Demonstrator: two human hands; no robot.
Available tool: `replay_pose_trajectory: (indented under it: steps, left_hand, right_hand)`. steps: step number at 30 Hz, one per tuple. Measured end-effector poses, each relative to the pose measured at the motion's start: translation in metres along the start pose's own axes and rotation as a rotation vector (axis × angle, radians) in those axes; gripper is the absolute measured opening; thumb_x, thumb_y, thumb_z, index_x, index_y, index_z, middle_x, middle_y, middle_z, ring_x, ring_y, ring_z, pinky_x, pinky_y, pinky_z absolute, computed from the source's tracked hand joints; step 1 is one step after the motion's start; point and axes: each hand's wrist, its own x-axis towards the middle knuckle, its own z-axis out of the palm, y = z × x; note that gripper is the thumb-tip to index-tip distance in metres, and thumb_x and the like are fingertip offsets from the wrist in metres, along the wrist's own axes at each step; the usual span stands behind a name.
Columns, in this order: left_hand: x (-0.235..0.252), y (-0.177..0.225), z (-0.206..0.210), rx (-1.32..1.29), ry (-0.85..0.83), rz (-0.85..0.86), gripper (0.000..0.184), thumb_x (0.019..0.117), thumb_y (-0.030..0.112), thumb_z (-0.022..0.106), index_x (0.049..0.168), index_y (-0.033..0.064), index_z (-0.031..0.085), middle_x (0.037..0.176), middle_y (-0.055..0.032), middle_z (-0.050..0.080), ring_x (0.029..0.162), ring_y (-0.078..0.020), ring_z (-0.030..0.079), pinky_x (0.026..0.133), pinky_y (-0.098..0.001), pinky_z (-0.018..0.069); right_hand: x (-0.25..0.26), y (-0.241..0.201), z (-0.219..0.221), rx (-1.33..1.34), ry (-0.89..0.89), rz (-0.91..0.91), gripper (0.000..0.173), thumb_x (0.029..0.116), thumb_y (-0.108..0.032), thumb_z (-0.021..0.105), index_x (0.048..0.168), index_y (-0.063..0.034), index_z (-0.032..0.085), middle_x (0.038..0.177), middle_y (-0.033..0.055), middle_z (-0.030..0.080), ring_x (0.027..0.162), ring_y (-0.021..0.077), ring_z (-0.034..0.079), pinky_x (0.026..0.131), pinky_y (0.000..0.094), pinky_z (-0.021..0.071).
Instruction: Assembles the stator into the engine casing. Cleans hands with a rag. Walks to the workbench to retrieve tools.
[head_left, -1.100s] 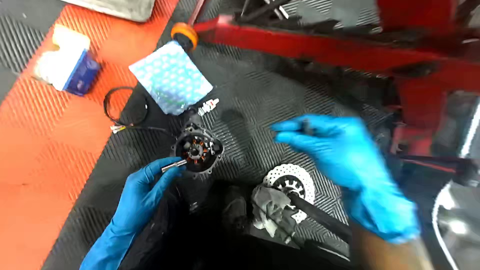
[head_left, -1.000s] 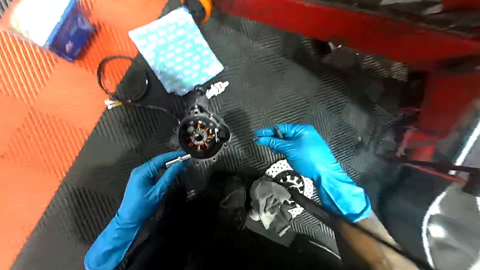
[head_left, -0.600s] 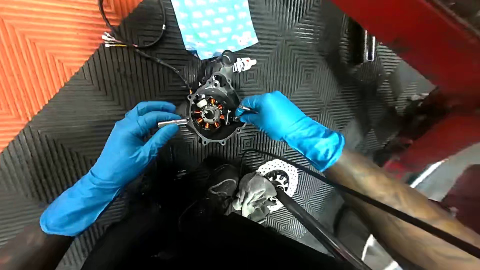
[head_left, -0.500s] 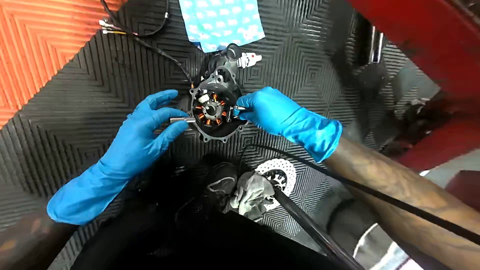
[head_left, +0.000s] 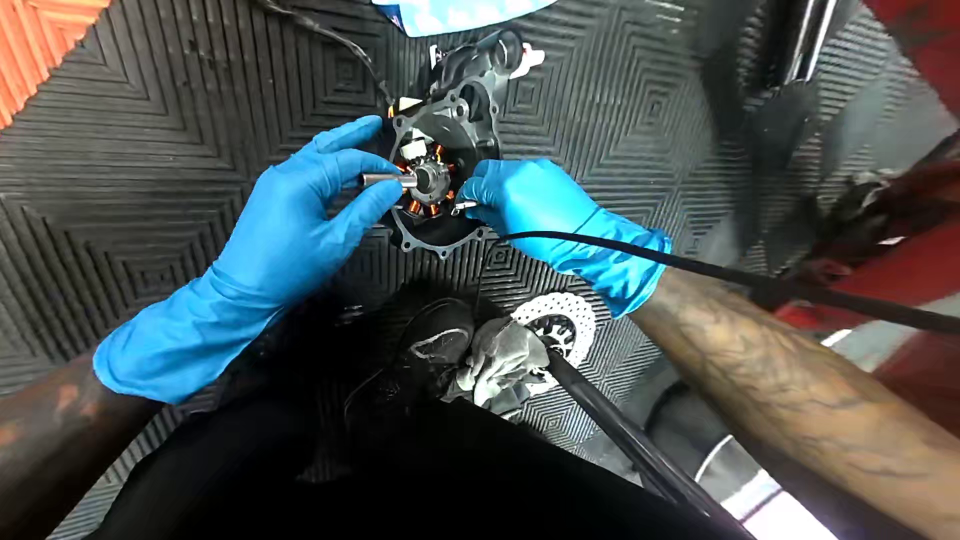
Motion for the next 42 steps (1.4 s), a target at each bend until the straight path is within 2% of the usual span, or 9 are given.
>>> replay_pose_trajectory:
  steps: [9,13,18,22,27,29,35,38,42]
  left_hand:
    - [0.007,0.005,0.001,0.050,-0.028,0.063,0.032,0.1032,0.039,0.058,0.116,0.0174,0.077,0.149,-0.0055,0.057,0.142,-0.0119,0.048,0.117,-0.0316,0.0409]
    - [0.009,0.005,0.001,0.072,-0.026,0.062,0.033,0.1032,0.040,0.057,0.116,0.0173,0.077,0.148,-0.0052,0.058,0.142,-0.0118,0.049,0.117,-0.0322,0.0408]
    - [0.009,0.005,0.001,0.084,-0.028,0.052,0.033,0.1028,0.042,0.058,0.117,0.0188,0.077,0.148,-0.0039,0.058,0.142,-0.0108,0.048,0.117,-0.0318,0.0405]
    - [0.010,0.004,0.001,0.075,-0.025,0.052,0.032,0.1025,0.042,0.058,0.115,0.0189,0.077,0.148,-0.0028,0.059,0.142,-0.0096,0.048,0.117,-0.0304,0.0406]
    - [0.009,0.005,0.002,0.067,-0.021,0.054,0.032,0.1024,0.041,0.059,0.115,0.0178,0.077,0.148,-0.0032,0.059,0.142,-0.0095,0.048,0.118,-0.0298,0.0400]
    - [0.009,0.005,0.003,0.066,-0.016,0.060,0.032,0.1023,0.041,0.059,0.115,0.0175,0.077,0.147,-0.0034,0.059,0.143,-0.0104,0.048,0.118,-0.0302,0.0396]
    - [0.009,0.004,0.003,0.070,-0.012,0.063,0.032,0.1022,0.041,0.060,0.115,0.0184,0.077,0.147,-0.0035,0.059,0.143,-0.0102,0.048,0.118,-0.0298,0.0403]
    - [0.009,0.005,0.002,0.074,-0.027,0.060,0.032,0.1022,0.041,0.059,0.116,0.0188,0.077,0.148,-0.0035,0.058,0.142,-0.0097,0.048,0.117,-0.0296,0.0413]
    - [0.007,0.004,0.004,0.065,-0.023,0.079,0.030,0.1021,0.040,0.060,0.116,0.0187,0.077,0.148,-0.0045,0.059,0.142,-0.0113,0.048,0.117,-0.0302,0.0415]
  right_hand:
    - [0.000,0.001,0.009,-0.015,-0.031,-0.030,0.011,0.0935,-0.007,0.066,0.100,-0.0069,0.076,0.101,0.0162,0.069,0.092,0.0355,0.070,0.076,0.0552,0.0566]
    - [-0.005,0.002,0.019,-0.044,0.043,-0.060,0.019,0.0946,-0.002,0.060,0.102,-0.0082,0.077,0.103,0.0168,0.068,0.094,0.0355,0.069,0.076,0.0527,0.0564]
    - [-0.010,0.005,0.029,-0.088,0.144,-0.110,0.021,0.0952,-0.003,0.058,0.102,-0.0085,0.076,0.102,0.0173,0.069,0.090,0.0369,0.070,0.069,0.0526,0.0550]
    - [-0.007,0.009,0.025,-0.133,0.112,-0.181,0.017,0.0968,-0.005,0.058,0.099,-0.0072,0.075,0.101,0.0178,0.068,0.090,0.0372,0.069,0.070,0.0532,0.0550]
    - [-0.004,0.011,0.023,-0.159,0.095,-0.214,0.018,0.0967,-0.005,0.058,0.098,-0.0100,0.076,0.099,0.0160,0.067,0.086,0.0363,0.068,0.065,0.0522,0.0534]
    - [-0.004,0.009,0.022,-0.160,0.084,-0.200,0.019,0.0935,-0.002,0.059,0.099,-0.0098,0.076,0.099,0.0165,0.068,0.087,0.0373,0.068,0.067,0.0537,0.0529]
    - [-0.002,0.011,0.020,-0.180,0.047,-0.245,0.020,0.0940,-0.002,0.056,0.096,-0.0095,0.075,0.099,0.0160,0.068,0.085,0.0375,0.068,0.064,0.0541,0.0517]
    - [0.000,0.010,0.016,-0.203,-0.026,-0.263,0.021,0.0921,-0.001,0.057,0.099,-0.0091,0.075,0.103,0.0165,0.068,0.089,0.0387,0.068,0.067,0.0553,0.0524]
    - [-0.003,0.008,0.014,-0.226,-0.047,-0.258,0.021,0.0913,0.002,0.056,0.099,-0.0064,0.073,0.099,0.0189,0.066,0.086,0.0401,0.066,0.066,0.0555,0.0516]
